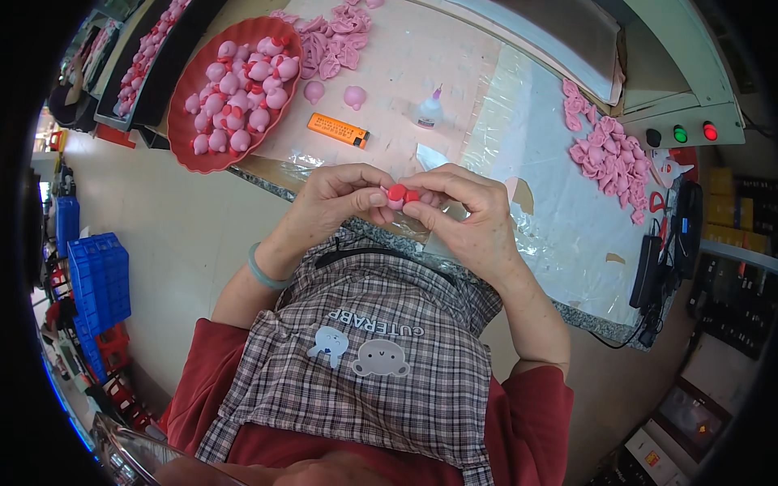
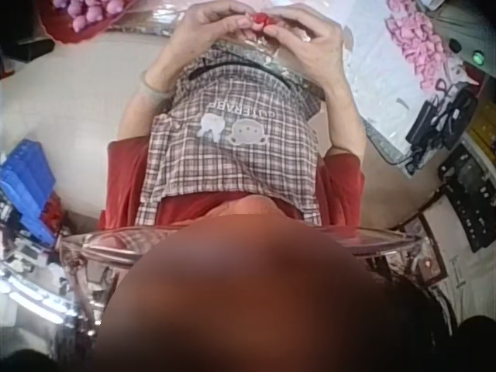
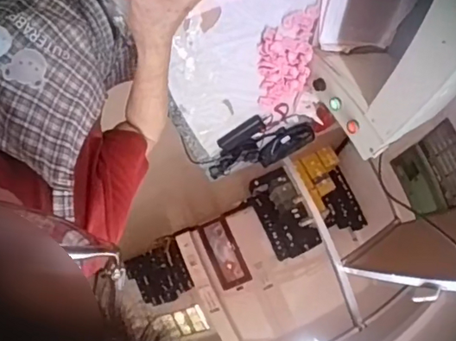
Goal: Assembling small pink toy pig figurines by gluing separate parts together at a factory workbench.
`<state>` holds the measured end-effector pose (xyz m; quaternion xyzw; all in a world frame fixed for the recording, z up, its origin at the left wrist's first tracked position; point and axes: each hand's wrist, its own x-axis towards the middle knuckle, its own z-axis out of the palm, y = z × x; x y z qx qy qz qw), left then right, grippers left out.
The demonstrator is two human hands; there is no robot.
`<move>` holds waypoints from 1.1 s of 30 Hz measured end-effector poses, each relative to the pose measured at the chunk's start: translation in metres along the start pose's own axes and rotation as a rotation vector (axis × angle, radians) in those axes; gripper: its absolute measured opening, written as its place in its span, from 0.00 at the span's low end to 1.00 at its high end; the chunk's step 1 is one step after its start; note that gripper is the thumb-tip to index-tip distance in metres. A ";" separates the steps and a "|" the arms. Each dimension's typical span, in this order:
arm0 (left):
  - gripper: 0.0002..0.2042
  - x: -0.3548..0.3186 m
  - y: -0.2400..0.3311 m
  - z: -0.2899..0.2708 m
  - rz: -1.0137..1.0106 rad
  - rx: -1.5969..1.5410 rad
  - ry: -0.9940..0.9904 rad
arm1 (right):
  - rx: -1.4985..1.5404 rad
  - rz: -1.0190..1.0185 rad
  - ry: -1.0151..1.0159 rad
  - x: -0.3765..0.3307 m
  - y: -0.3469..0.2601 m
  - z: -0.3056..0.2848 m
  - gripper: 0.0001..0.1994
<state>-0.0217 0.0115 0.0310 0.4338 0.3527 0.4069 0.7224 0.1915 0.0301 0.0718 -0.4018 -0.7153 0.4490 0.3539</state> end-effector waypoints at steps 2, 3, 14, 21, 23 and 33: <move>0.09 0.001 -0.002 -0.001 -0.004 -0.018 0.007 | -0.071 -0.028 -0.012 0.000 -0.003 -0.001 0.11; 0.09 0.001 -0.003 -0.001 0.000 0.000 0.023 | -0.144 -0.058 -0.025 0.000 -0.005 -0.001 0.11; 0.09 0.003 -0.014 0.003 0.126 0.058 0.153 | -0.127 0.022 -0.002 0.000 -0.006 0.009 0.12; 0.09 0.002 -0.011 0.006 0.084 -0.044 0.157 | -0.085 0.072 -0.069 0.008 -0.006 0.005 0.12; 0.08 0.001 -0.012 0.006 0.069 -0.044 0.158 | -0.110 0.052 -0.029 0.005 -0.006 0.010 0.12; 0.08 0.000 -0.026 0.016 0.167 -0.072 0.225 | -0.498 -0.445 0.126 0.003 0.012 0.014 0.13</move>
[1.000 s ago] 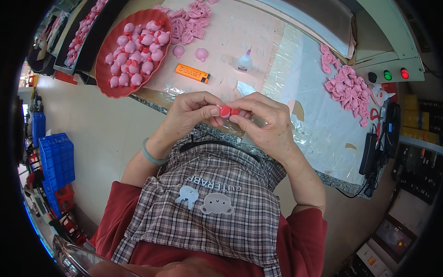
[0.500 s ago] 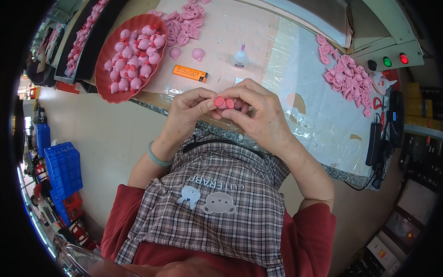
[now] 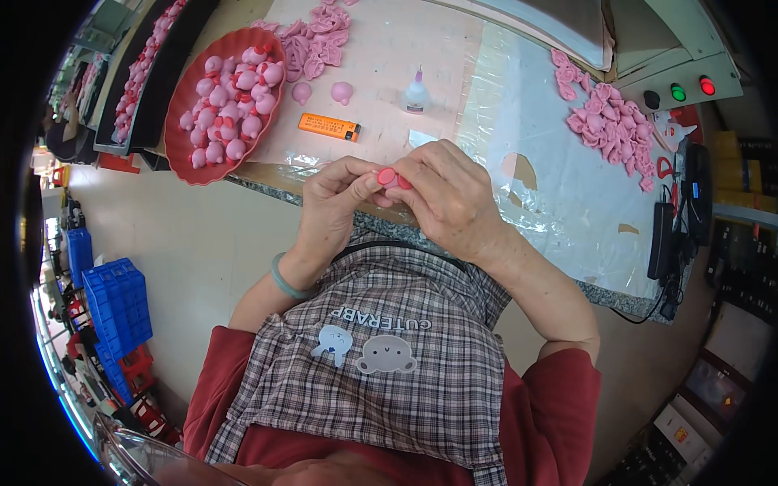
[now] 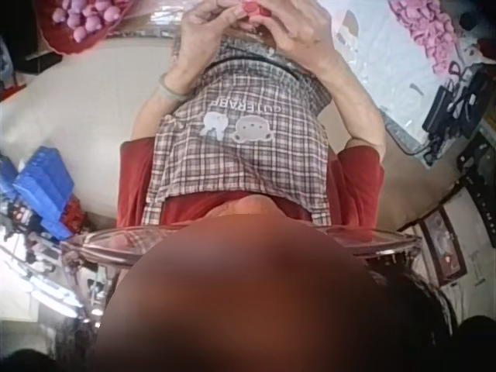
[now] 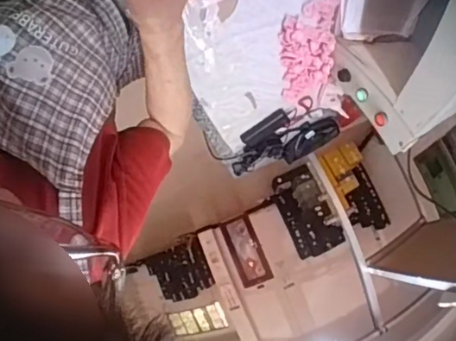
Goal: Assembling small pink toy pig figurines by gluing separate parts together at a factory workbench.
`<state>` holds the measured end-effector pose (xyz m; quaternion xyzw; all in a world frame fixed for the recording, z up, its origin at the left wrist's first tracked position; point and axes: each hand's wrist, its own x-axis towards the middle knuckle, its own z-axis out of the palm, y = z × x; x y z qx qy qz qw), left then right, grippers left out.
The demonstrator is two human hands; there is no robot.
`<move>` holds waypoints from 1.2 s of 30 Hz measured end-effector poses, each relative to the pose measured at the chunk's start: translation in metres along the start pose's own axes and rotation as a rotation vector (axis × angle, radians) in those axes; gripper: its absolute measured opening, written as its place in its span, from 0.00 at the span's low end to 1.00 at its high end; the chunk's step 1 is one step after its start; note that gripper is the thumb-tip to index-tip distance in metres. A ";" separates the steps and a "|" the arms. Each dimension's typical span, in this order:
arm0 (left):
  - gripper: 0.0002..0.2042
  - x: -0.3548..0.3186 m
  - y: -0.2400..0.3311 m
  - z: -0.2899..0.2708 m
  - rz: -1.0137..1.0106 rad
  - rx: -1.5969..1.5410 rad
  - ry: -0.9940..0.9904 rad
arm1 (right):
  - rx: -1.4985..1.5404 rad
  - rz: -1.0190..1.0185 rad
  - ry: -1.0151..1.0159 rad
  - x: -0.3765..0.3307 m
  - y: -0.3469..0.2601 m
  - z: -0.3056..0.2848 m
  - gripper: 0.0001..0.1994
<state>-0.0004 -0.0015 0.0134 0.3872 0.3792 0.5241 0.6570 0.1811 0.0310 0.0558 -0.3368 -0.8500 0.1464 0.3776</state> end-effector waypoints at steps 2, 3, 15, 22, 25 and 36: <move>0.08 -0.001 -0.004 0.000 0.005 -0.001 0.014 | -0.011 -0.002 0.007 -0.003 0.000 0.004 0.13; 0.08 0.000 -0.005 0.000 0.005 0.004 0.023 | -0.023 -0.009 0.012 -0.005 0.001 0.005 0.13; 0.21 0.000 0.006 0.003 -0.050 -0.048 -0.073 | -0.183 -0.142 0.046 -0.011 0.003 0.007 0.16; 0.26 0.001 0.003 -0.005 -0.044 -0.062 -0.097 | 0.143 0.174 -0.020 -0.006 -0.002 -0.002 0.18; 0.25 0.002 0.001 -0.007 -0.046 -0.057 -0.141 | 0.301 0.388 -0.017 -0.013 0.002 0.001 0.19; 0.22 0.004 -0.009 -0.013 -0.008 -0.002 -0.184 | 0.245 0.238 0.073 -0.031 0.019 0.022 0.19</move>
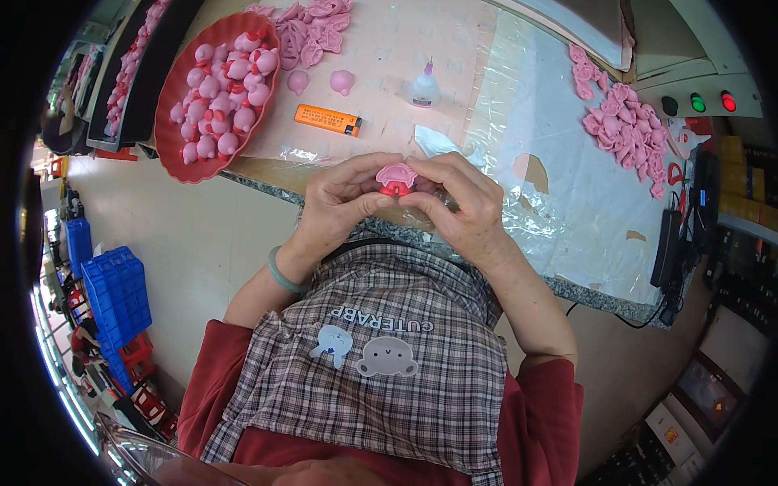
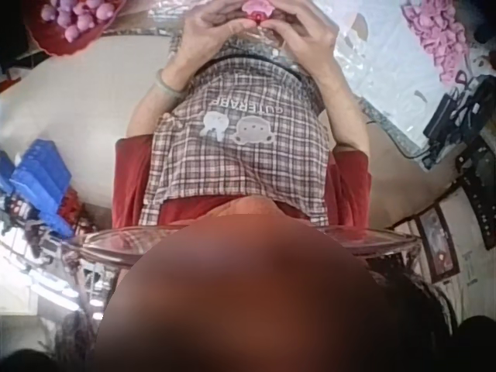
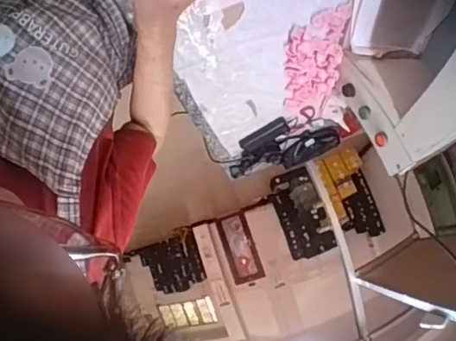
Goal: Assembling small pink toy pig figurines by gluing separate parts together at a factory workbench.
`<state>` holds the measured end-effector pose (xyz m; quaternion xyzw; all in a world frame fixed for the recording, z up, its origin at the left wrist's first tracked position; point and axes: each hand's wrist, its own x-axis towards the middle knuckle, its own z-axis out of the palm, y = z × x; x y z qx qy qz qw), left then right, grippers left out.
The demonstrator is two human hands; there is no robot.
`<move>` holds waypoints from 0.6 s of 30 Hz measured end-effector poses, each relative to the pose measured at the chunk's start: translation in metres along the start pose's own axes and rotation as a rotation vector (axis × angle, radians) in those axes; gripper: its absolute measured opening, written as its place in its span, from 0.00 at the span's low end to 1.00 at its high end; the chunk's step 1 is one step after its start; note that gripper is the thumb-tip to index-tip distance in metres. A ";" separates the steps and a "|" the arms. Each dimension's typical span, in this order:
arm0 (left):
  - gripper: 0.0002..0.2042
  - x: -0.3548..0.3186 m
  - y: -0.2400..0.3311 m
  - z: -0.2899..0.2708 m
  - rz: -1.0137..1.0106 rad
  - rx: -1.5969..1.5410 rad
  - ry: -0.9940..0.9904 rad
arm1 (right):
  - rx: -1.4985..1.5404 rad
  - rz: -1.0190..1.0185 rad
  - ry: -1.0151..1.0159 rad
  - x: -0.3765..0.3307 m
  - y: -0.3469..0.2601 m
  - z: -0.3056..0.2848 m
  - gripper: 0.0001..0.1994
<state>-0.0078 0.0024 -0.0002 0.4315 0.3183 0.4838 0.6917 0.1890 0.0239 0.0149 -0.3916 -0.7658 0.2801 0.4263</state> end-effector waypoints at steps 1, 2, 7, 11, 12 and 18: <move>0.22 0.000 0.000 0.000 0.003 0.005 0.000 | 0.001 0.004 -0.001 0.000 -0.001 0.001 0.19; 0.22 0.001 0.000 0.000 -0.001 0.004 0.001 | 0.017 0.033 -0.011 0.001 -0.002 0.001 0.19; 0.21 0.004 0.001 0.001 0.035 0.038 0.012 | 0.006 0.057 -0.008 0.002 -0.003 0.003 0.19; 0.21 0.005 0.003 0.001 0.021 0.034 0.014 | 0.001 0.063 0.001 0.002 -0.003 0.002 0.19; 0.22 0.004 0.002 0.000 0.018 0.016 0.010 | 0.008 0.081 -0.013 0.002 -0.003 0.002 0.20; 0.24 0.005 0.005 0.003 0.041 -0.110 0.014 | 0.002 0.053 -0.028 0.009 -0.005 -0.002 0.22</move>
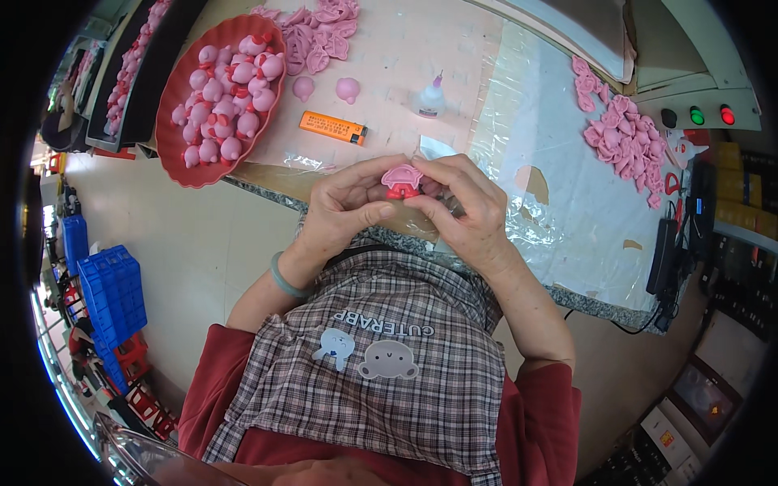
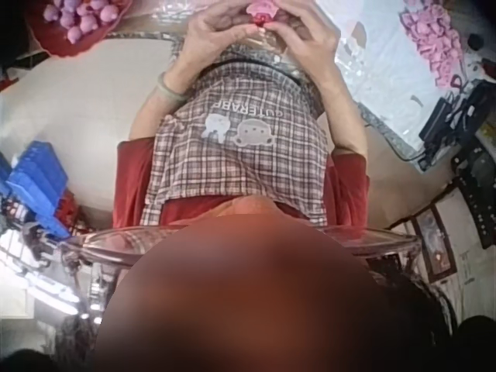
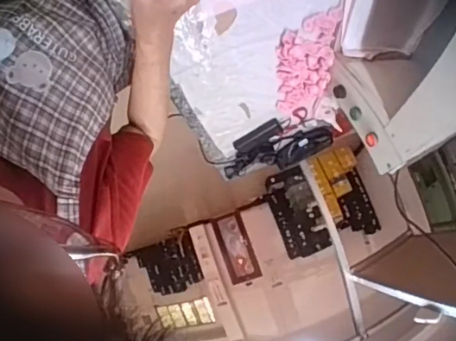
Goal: Assembling small pink toy pig figurines by gluing separate parts together at a factory workbench.
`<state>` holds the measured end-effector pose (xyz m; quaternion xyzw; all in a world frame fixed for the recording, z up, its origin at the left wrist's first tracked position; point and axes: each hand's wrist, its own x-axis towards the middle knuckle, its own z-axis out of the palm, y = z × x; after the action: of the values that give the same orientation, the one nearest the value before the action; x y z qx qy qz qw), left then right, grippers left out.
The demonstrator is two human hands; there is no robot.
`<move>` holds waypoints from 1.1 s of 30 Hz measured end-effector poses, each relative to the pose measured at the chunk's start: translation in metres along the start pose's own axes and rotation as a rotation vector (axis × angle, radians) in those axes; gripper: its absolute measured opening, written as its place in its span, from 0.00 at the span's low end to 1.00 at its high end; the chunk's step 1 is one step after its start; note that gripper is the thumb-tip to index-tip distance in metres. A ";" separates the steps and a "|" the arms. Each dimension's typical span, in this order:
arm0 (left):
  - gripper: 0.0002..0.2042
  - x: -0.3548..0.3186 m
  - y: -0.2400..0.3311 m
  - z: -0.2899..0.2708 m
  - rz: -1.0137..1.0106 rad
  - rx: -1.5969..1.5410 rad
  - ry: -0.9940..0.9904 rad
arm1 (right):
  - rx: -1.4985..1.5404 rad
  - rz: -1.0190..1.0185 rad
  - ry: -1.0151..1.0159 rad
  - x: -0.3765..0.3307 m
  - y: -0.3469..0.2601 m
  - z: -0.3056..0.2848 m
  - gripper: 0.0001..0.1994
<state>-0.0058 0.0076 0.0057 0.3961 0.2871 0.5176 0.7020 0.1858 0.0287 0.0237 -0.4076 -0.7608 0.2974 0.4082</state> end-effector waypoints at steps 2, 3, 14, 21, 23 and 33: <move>0.24 -0.001 0.001 -0.002 -0.010 -0.042 -0.014 | -0.003 0.011 -0.018 0.000 -0.004 -0.001 0.23; 0.24 0.000 0.000 -0.004 -0.006 -0.046 -0.026 | -0.005 0.027 -0.034 0.002 -0.005 -0.002 0.25; 0.24 0.000 0.005 -0.010 -0.026 -0.134 -0.025 | -0.151 0.130 0.168 0.050 0.018 -0.018 0.28; 0.23 0.000 0.007 -0.006 -0.051 -0.200 -0.019 | -0.040 0.328 0.005 0.062 0.023 -0.008 0.21; 0.23 0.000 0.007 -0.004 -0.075 -0.219 -0.012 | -0.045 0.320 -0.017 0.059 0.029 -0.011 0.19; 0.23 0.005 0.002 -0.003 -0.113 -0.232 -0.068 | 0.651 0.457 0.106 0.021 0.002 -0.049 0.17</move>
<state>-0.0081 0.0135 0.0058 0.3125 0.2232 0.4931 0.7806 0.2222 0.0535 0.0541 -0.4303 -0.4945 0.5845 0.4782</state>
